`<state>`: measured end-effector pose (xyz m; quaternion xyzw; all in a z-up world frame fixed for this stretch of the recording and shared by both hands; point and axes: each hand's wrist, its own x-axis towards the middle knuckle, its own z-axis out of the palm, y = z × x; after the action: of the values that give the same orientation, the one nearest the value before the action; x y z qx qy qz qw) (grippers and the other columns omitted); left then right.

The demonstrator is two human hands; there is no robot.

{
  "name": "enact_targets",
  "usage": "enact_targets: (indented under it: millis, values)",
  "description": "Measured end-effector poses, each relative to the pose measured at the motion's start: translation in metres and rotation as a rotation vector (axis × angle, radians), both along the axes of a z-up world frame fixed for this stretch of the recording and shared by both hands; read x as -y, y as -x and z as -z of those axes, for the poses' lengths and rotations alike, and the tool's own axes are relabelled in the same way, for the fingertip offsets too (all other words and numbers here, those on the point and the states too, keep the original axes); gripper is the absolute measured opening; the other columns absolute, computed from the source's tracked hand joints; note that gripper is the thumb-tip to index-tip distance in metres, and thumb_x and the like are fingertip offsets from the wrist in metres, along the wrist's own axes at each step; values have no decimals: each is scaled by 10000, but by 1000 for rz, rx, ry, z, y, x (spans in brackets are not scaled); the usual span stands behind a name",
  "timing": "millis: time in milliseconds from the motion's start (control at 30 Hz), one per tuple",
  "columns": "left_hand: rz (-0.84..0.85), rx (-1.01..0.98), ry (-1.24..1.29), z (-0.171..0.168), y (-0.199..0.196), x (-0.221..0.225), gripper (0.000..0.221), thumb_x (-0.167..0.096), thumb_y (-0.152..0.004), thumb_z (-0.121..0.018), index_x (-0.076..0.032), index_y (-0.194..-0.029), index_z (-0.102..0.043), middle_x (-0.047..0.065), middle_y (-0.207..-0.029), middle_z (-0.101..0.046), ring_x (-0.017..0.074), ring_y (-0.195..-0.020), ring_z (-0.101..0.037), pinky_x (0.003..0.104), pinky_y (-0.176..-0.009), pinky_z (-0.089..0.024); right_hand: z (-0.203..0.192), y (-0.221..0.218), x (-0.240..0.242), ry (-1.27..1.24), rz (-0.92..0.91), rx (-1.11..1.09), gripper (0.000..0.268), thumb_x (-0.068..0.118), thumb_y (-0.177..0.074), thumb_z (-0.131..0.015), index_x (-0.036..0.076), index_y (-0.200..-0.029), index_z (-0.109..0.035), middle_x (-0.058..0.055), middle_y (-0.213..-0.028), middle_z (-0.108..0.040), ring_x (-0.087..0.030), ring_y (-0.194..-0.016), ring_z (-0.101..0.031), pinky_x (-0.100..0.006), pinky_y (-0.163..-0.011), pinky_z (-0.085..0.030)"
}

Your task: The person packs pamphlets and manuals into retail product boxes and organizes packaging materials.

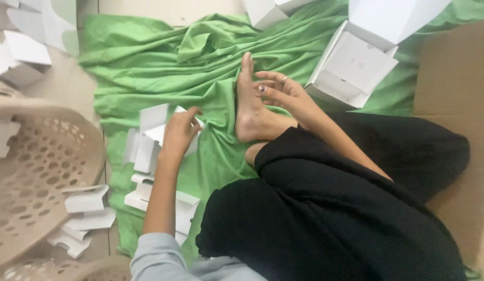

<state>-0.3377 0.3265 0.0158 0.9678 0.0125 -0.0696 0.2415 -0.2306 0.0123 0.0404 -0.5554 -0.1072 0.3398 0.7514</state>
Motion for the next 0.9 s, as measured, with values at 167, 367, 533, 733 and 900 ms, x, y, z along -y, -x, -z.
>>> enact_targets:
  millis: [167, 367, 533, 733, 900]
  values:
    - [2, 340, 554, -144, -74, 76, 250, -5, -921, -801, -21, -1137, -675, 91, -931, -754, 153, -823, -744, 284, -737, -583, -52, 9, -1, 79, 67, 364, 793, 164, -900, -776, 52, -1544, -327, -161, -1459, -490, -249, -1320, -534, -410, -1110, -447]
    - [409, 213, 1237, -182, -146, 176, 212, 69, -1000, -769, 26, -1159, -634, 95, -1045, -733, 129, -960, -741, 254, -861, -614, -56, -12, 62, 497, 465, 1129, 800, 161, -921, -843, 171, -1574, -380, -63, -1527, -472, -251, -1379, -496, -386, -1163, -419]
    - [586, 84, 1325, -200, -174, 261, 215, 78, -1006, -745, 40, -1185, -632, 111, -1032, -731, 136, -949, -740, 255, -859, -624, -130, 3, 150, 694, 698, 1011, 588, 224, -1004, -745, 83, -1473, -420, -168, -1478, -521, -294, -1360, -539, -427, -1073, -445]
    - [636, -191, 1481, -197, -171, 361, 185, 15, -988, -737, 40, -1148, -649, 145, -1015, -724, 161, -861, -730, 271, -700, -588, -21, 57, 182, -508, 869, 112, 722, 299, -1059, -757, -97, -1546, -399, -258, -1222, -566, -341, -1115, -573, -399, -1032, -502]
    - [603, 167, 1387, -189, -187, 377, 239, -145, -1104, -667, -3, -1287, -608, 129, -1209, -700, 165, -1071, -706, 298, -911, -585, -68, 36, 317, 787, 1261, 789, 839, 360, -907, -898, 34, -1461, -359, -159, -1382, -588, -250, -1291, -621, -428, -1120, -539]
